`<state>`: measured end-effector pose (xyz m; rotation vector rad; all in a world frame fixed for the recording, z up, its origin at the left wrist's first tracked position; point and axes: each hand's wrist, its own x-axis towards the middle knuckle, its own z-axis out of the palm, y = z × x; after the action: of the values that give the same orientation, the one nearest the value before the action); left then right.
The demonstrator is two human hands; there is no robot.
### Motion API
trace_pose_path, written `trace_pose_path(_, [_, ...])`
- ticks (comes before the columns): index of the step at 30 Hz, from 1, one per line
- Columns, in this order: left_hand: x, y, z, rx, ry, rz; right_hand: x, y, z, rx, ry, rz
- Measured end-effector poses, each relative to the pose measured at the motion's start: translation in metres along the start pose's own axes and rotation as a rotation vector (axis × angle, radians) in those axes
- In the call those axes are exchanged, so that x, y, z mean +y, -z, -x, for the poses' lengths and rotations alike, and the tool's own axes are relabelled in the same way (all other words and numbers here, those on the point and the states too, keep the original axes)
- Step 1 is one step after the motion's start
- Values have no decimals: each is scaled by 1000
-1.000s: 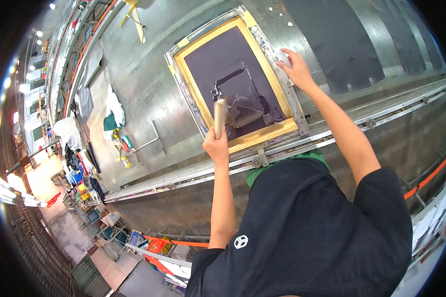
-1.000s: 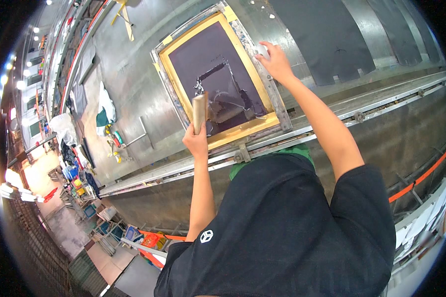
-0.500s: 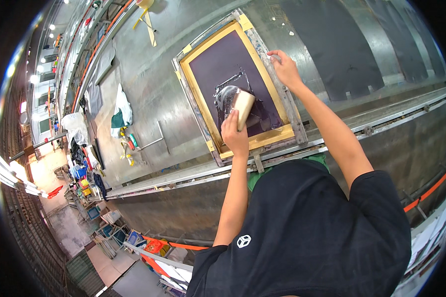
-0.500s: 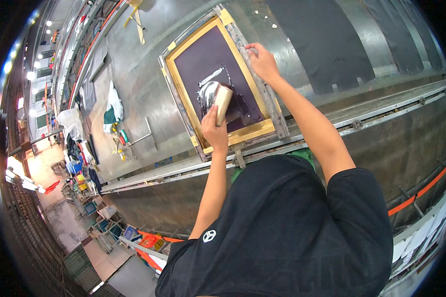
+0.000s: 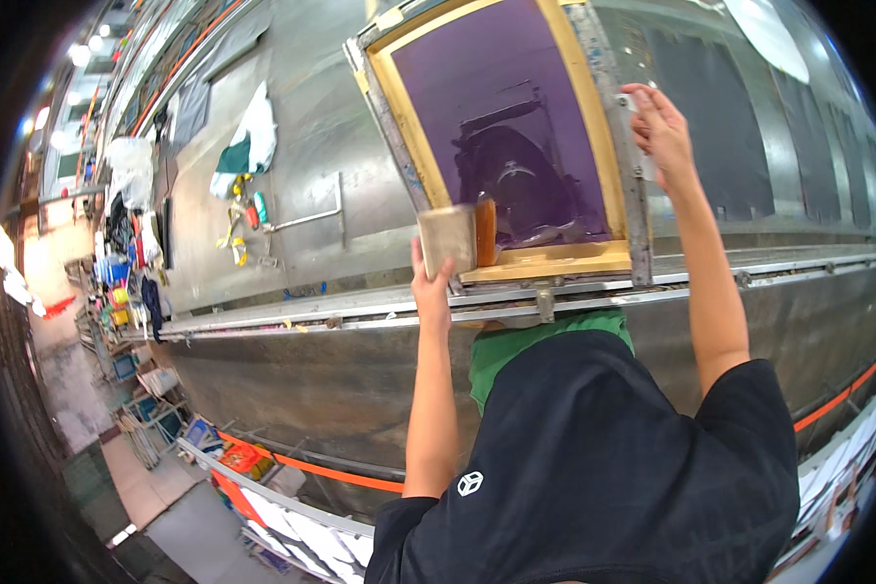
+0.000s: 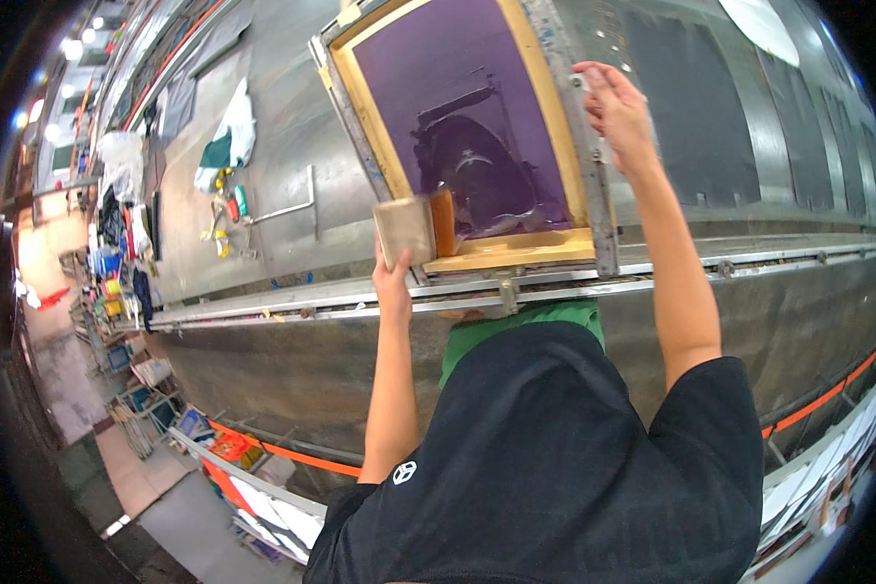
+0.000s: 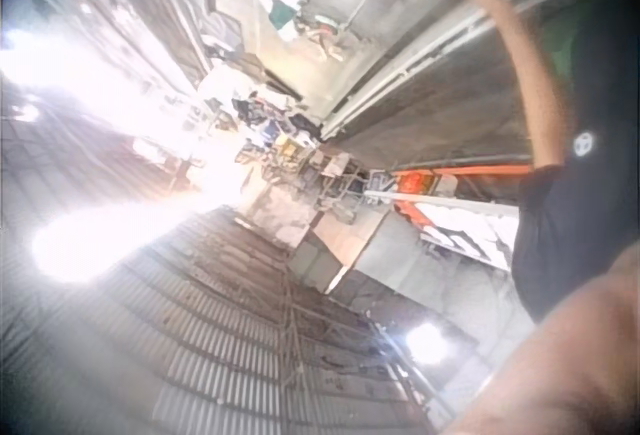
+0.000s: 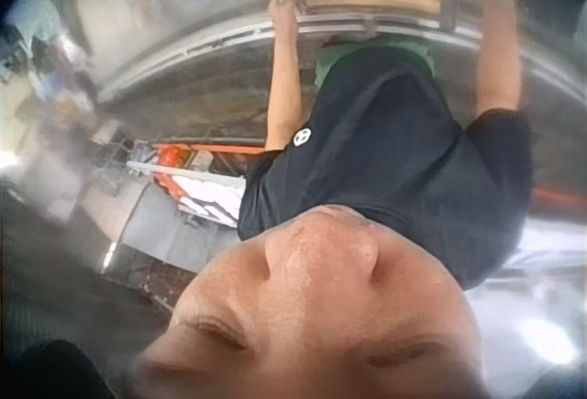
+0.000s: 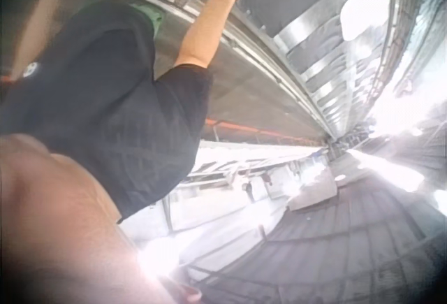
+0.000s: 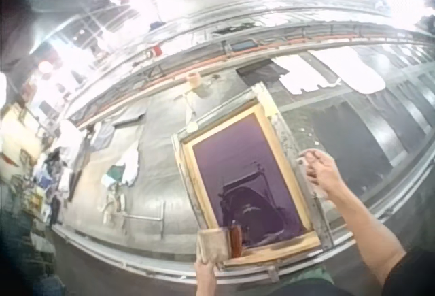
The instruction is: The person uses a squeegee to spread purple ink across a screen printing frame. They repeatedly pull the ink from the bottom to the top of the frame to ensure even coverage. The person moves the frame along a production line and briefly walks to a nearby table to add more ink to the frame before returning to the line.
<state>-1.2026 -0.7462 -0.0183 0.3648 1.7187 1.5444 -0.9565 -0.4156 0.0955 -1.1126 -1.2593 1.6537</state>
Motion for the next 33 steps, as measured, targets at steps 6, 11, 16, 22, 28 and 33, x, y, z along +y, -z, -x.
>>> trace_pose_path(6, [22,91,-54,-181,63,592,-85,-94,49,28,212,110])
trace_pose_path(11, [142,225,-12,-180,-106,582,-127,-191,138,163,279,29])
trace_pose_path(16, [211,372,15,-172,-216,566,-106,-270,185,83,316,-12])
trace_pose_path(22, [301,529,140,-44,-262,678,-168,-422,286,-103,327,-172])
trace_pose_path(28, [292,770,164,419,-402,597,-75,-773,292,-287,291,-121])
trace_pose_path(33, [223,957,199,929,-412,538,63,-1042,297,-836,-3,-164])
